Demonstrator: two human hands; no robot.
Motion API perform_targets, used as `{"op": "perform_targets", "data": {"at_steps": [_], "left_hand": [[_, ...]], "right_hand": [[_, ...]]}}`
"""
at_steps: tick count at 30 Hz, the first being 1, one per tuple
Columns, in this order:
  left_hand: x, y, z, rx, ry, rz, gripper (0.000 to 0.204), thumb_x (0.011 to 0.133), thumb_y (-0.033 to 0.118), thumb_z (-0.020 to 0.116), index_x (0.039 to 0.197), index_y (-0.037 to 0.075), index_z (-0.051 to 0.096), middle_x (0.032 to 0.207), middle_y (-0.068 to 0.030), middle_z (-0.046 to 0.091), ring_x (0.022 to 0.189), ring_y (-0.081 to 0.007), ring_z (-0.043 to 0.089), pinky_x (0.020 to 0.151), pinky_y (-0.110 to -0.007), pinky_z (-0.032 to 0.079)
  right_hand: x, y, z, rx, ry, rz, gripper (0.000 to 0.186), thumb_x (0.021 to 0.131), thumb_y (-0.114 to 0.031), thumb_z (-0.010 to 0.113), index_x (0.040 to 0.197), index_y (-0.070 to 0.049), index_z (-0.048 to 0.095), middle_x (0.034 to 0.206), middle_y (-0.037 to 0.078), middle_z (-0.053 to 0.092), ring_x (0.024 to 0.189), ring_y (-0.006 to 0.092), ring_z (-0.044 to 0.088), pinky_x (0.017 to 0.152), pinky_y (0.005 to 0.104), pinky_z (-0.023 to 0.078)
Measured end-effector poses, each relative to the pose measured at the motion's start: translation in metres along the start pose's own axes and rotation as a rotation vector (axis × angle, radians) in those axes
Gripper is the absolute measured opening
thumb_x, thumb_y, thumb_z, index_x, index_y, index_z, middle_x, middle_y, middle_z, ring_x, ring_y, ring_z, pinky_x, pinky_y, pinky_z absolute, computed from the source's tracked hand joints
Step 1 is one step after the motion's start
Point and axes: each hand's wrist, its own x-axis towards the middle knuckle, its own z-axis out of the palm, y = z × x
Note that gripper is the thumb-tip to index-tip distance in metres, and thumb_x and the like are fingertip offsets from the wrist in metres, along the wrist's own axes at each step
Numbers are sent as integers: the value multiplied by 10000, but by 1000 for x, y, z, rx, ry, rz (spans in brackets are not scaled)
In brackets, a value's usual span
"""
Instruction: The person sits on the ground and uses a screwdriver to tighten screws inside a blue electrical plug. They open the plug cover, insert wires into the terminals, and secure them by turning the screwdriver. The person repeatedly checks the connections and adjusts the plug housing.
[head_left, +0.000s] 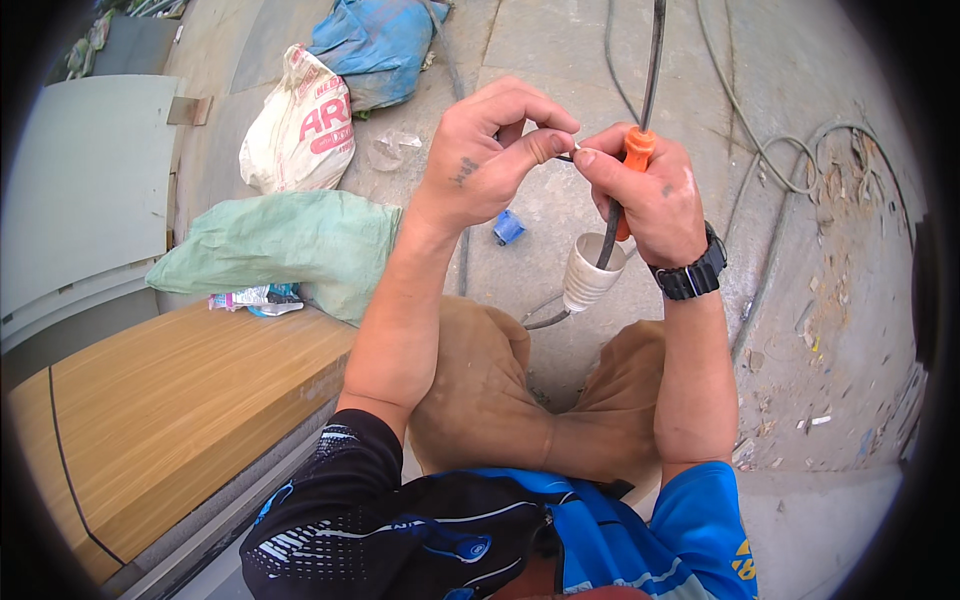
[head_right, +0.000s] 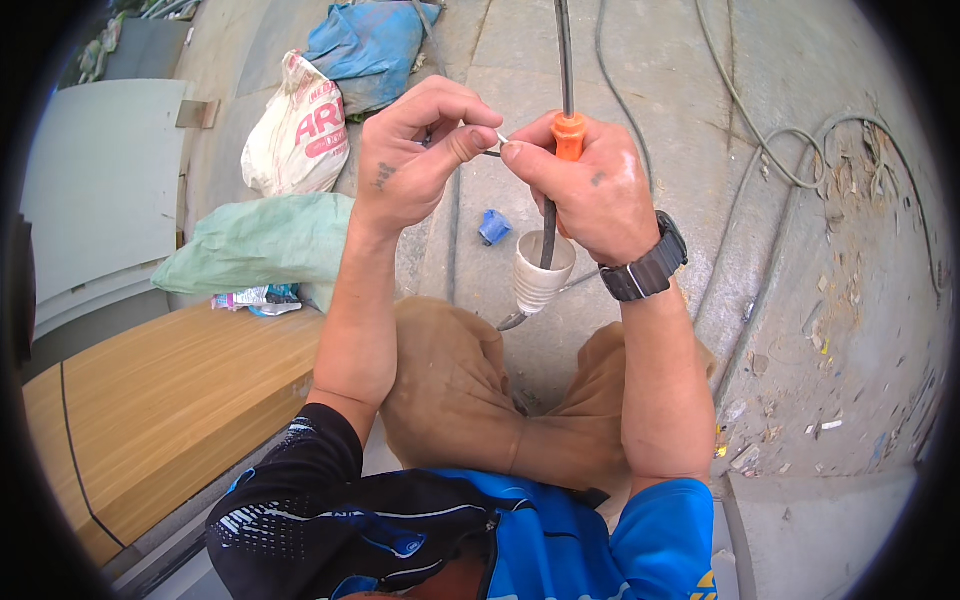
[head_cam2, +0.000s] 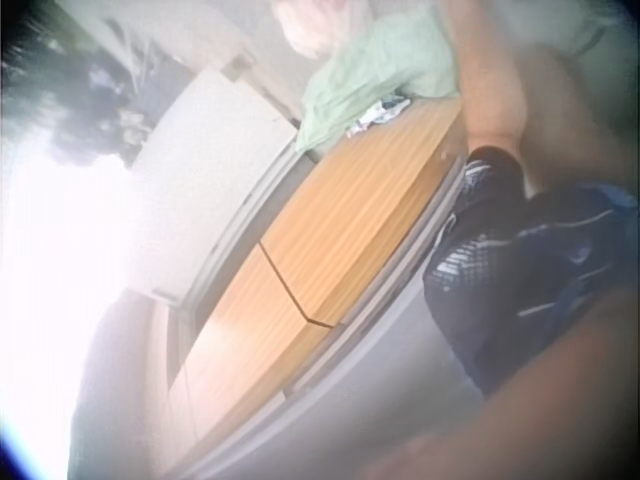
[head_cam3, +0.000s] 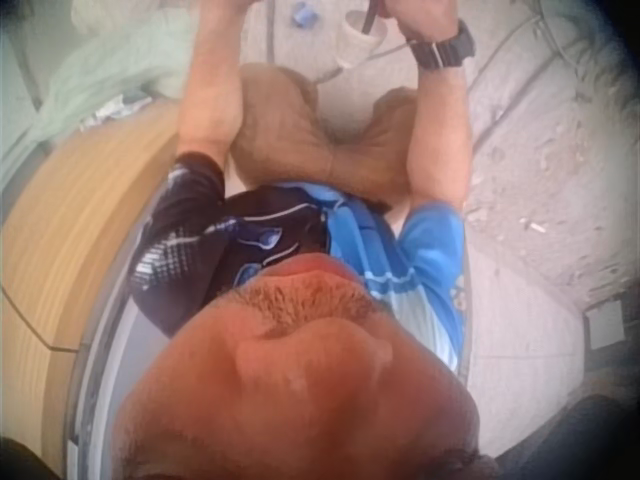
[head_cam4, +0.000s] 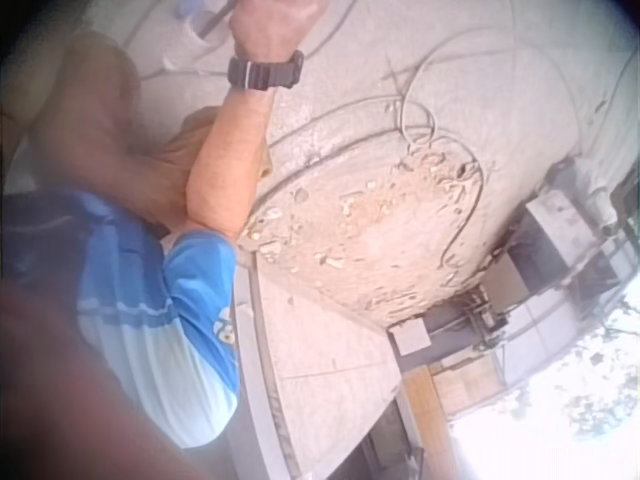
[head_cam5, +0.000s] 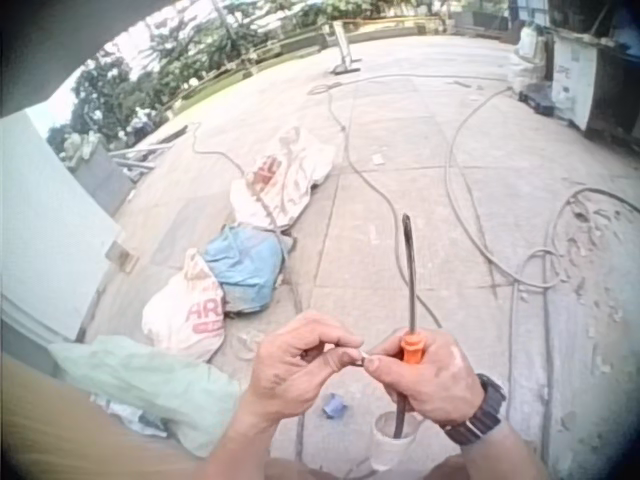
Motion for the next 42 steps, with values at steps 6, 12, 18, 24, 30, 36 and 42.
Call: {"op": "perform_targets", "data": {"at_steps": [6, 12, 18, 24, 30, 36, 42], "left_hand": [[2, -7, 4, 34, 62, -24, 72, 822, 88, 771, 868, 39, 746, 791, -22, 636, 601, -83, 465, 547, -240, 375], [1, -10, 3, -53, -34, -149, 247, 913, 212, 743, 994, -17, 701, 873, -24, 638, 730, -73, 571, 621, -202, 445], [9, -29, -19, -656, 50, -505, 413, 895, 242, 761, 1191, -26, 653, 951, -39, 652, 620, -13, 465, 460, -162, 325], [3, -22, -5, -360, -68, -317, 363, 841, 159, 813, 1133, -19, 689, 952, -43, 687, 634, -18, 486, 528, -174, 382], [4, -12, 4, -19, -23, -105, 239, 795, 48, 824, 1006, 6, 721, 935, -45, 692, 767, -65, 600, 656, -195, 471], [8, -23, 14, -6, 82, 216, 185, 789, -8, 796, 962, 22, 739, 886, -45, 708, 701, -61, 583, 583, -201, 436], [3, -15, 11, -66, 6, -42, 137, 834, 39, 783, 955, -2, 734, 876, -50, 702, 722, -69, 587, 612, -201, 441]], "right_hand": [[4, 8, 1, -145, 54, -139, 136, 883, -122, 713, 887, 12, 690, 685, -14, 602, 601, 55, 520, 539, 234, 418], [5, 11, 1, -220, 80, -189, 140, 884, -128, 712, 895, 11, 696, 690, -9, 610, 617, 57, 526, 552, 238, 427], [9, 12, -7, -36, 80, -41, 173, 919, -171, 692, 957, -4, 670, 669, -7, 579, 576, 61, 519, 527, 221, 408], [11, 11, -9, 151, 60, -25, 236, 915, -218, 713, 984, 1, 660, 704, -5, 590, 588, 67, 539, 526, 223, 422], [11, 15, -14, 207, 28, -22, 235, 921, -218, 710, 988, 2, 656, 716, -2, 589, 591, 77, 547, 537, 225, 429], [12, 16, -12, 281, -13, 17, 232, 927, -217, 704, 992, 1, 657, 701, 3, 589, 579, 78, 546, 530, 225, 426], [11, 14, -12, 152, 103, -47, 210, 926, -202, 698, 973, 0, 665, 690, 1, 592, 576, 76, 545, 527, 225, 424]]}}
